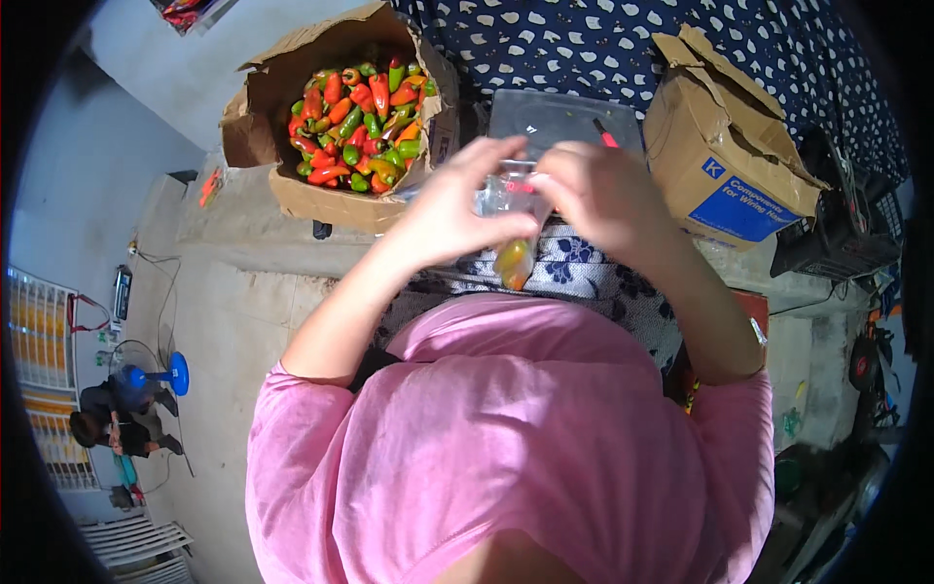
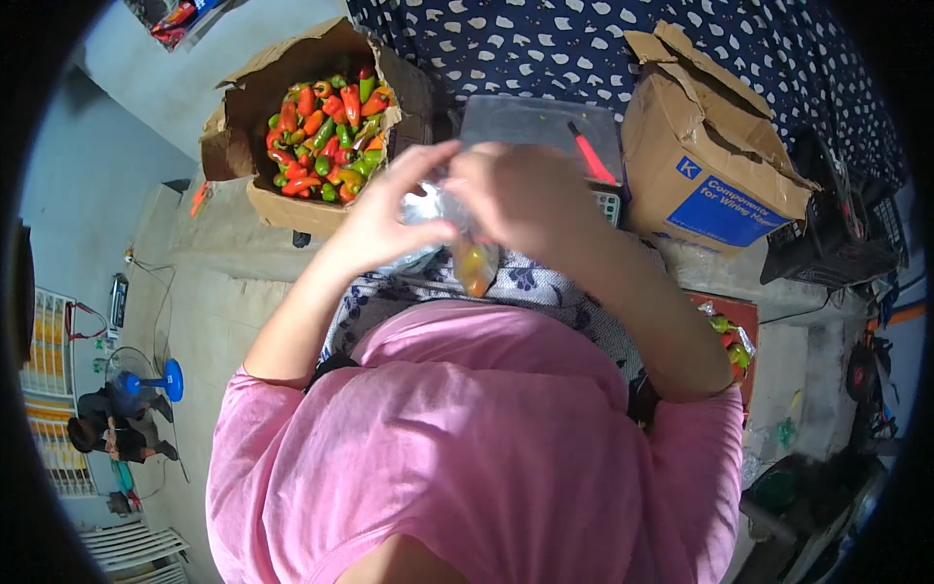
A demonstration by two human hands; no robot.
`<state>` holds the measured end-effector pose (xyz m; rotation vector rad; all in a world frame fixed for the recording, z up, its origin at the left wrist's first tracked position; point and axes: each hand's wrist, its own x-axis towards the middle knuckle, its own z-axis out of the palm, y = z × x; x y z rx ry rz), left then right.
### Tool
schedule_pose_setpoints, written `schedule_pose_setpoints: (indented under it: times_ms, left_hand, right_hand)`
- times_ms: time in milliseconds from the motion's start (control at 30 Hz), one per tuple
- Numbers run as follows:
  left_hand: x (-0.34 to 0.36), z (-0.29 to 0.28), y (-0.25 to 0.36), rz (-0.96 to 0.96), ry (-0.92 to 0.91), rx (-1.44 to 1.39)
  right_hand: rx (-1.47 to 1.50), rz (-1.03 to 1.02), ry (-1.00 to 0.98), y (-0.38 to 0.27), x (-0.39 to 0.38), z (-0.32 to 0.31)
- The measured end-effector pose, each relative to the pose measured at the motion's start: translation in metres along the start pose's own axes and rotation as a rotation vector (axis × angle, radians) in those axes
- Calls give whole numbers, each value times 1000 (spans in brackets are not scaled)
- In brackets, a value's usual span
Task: The person picks up peppers from a box, places them on a scale to weigh them, and then puts them into a plastic bag, repeating the process.
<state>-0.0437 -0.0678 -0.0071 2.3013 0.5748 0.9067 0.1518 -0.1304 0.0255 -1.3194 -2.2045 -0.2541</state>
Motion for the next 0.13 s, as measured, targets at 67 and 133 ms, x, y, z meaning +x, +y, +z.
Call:
schedule_pose_setpoints:
  times_ms: [67,133]
  left_hand:
    - [-5,12,-10,10,-128,75]
    - [-6,15,-12,-143,-154,-119]
  right_hand:
    - [319,-66,30,-21,10,-8]
    - [366,-129,148,-17,15,-9]
